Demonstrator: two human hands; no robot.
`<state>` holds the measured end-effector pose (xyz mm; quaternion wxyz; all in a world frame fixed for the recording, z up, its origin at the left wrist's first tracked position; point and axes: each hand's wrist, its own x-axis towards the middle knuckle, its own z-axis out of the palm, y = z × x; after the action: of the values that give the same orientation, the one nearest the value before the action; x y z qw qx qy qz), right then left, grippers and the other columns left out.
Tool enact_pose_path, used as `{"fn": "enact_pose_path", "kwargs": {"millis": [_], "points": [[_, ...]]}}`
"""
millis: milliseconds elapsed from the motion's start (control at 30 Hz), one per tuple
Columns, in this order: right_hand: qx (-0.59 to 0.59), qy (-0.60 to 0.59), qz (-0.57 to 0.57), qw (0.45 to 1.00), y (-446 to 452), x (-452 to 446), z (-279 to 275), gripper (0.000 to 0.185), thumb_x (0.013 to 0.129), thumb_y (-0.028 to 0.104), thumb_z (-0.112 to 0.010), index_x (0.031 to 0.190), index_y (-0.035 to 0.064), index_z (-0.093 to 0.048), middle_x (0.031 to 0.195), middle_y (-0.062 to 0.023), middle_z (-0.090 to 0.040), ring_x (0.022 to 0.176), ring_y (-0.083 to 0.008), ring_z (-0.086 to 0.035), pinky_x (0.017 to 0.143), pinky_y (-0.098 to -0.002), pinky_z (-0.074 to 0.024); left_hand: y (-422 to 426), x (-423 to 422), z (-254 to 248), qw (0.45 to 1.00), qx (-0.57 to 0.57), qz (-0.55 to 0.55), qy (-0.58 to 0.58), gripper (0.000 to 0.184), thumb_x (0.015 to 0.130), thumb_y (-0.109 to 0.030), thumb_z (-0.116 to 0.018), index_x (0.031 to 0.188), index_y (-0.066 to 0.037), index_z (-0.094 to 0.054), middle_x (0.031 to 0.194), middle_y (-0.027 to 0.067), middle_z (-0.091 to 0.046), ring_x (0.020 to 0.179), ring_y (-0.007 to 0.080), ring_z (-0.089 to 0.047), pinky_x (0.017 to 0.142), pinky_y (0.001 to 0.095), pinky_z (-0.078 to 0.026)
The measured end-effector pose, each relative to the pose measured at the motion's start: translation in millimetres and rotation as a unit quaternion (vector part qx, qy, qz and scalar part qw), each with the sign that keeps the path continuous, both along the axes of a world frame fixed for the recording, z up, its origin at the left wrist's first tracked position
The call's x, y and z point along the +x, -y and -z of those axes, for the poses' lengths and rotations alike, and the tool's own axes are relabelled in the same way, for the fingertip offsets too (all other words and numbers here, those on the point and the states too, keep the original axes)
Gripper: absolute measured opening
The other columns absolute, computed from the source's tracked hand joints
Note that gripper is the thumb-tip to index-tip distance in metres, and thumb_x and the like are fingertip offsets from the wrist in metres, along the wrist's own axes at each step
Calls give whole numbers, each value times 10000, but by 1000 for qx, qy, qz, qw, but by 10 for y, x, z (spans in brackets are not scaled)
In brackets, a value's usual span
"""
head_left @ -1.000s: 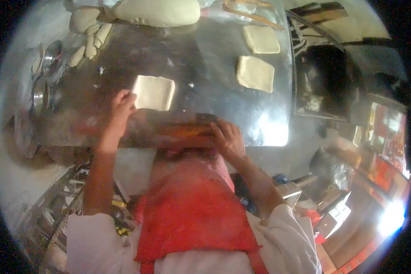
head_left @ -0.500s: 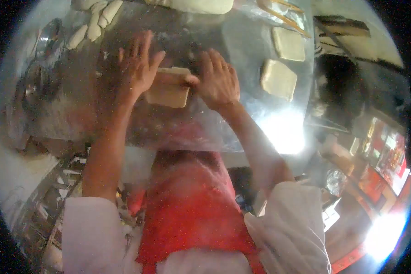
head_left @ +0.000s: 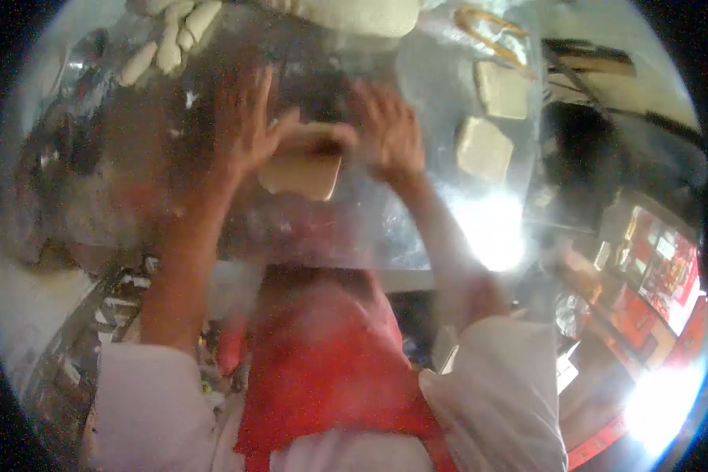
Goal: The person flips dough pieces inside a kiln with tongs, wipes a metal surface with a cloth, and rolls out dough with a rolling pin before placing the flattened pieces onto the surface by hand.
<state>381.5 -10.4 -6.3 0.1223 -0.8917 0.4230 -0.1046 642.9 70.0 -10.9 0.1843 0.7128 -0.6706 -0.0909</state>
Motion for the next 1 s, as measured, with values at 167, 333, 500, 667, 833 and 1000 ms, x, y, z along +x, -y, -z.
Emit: {"fn": "enact_pose_path", "kwargs": {"millis": [167, 333, 500, 667, 833, 1000], "points": [[33, 12, -30, 999, -1209, -421, -226, 689, 963, 445, -588, 1553, 123, -436, 1408, -142, -575, 1248, -336, -557, 1068, -520, -404, -1066, -360, -215, 996, 48, 47, 50, 980, 940, -526, -683, 1629, -18, -207, 1632, 286, -317, 1474, 469, -367, 1181, 591, -326], [108, 7, -74, 991, -1187, -593, -336, 565, 898, 270, -649, 1429, 116, -532, 1277, -115, -611, 1191, -307, -579, 1023, -465, -446, -742, -400, 92, 954, 96, -171, -228, 731, 892, -345, -757, 1466, -16, -448, 1342, 252, -569, 1194, 355, -578, 1008, 475, -476], [22, 85, -71, 994, -1422, -1043, -344, 429, 865, 197, -678, 1286, 132, -633, 1166, -74, -660, 1072, -301, -625, 884, -446, -497, -450, -329, -131, 900, 110, -227, -355, 213, 890, -187, -705, 1008, -17, -655, 884, 38, -652, 828, 172, -609, 776, 347, -507], [53, 75, -3, 996, -1587, -1361, -331, 434, 836, 116, -675, 1268, 161, -664, 1240, -86, -627, 1108, -339, -609, 923, -470, -491, -169, -592, -884, 861, 65, -145, -483, 190, 956, -167, -630, 1101, -46, -609, 929, 41, -645, 832, 165, -573, 783, 335, -492], [107, 45, -13, 993, -1674, -1511, -181, 636, 855, 343, -729, 1448, 183, -565, 1318, -120, -586, 1213, -355, -551, 1025, -502, -432, -325, -1144, -991, 983, 95, 116, -102, 238, 950, -141, -658, 1181, -83, -641, 1152, 232, -693, 1052, 463, -668, 884, 500, -558], [126, 19, 19, 992, -1857, -1661, -215, 637, 844, 320, -739, 1436, 155, -570, 1321, -113, -580, 1163, -341, -576, 960, -489, -443, -1067, -1171, -789, 958, 153, 180, -162, 358, 946, -178, -687, 1294, -108, -640, 1236, 189, -697, 1153, 394, -667, 992, 466, -532]]}}
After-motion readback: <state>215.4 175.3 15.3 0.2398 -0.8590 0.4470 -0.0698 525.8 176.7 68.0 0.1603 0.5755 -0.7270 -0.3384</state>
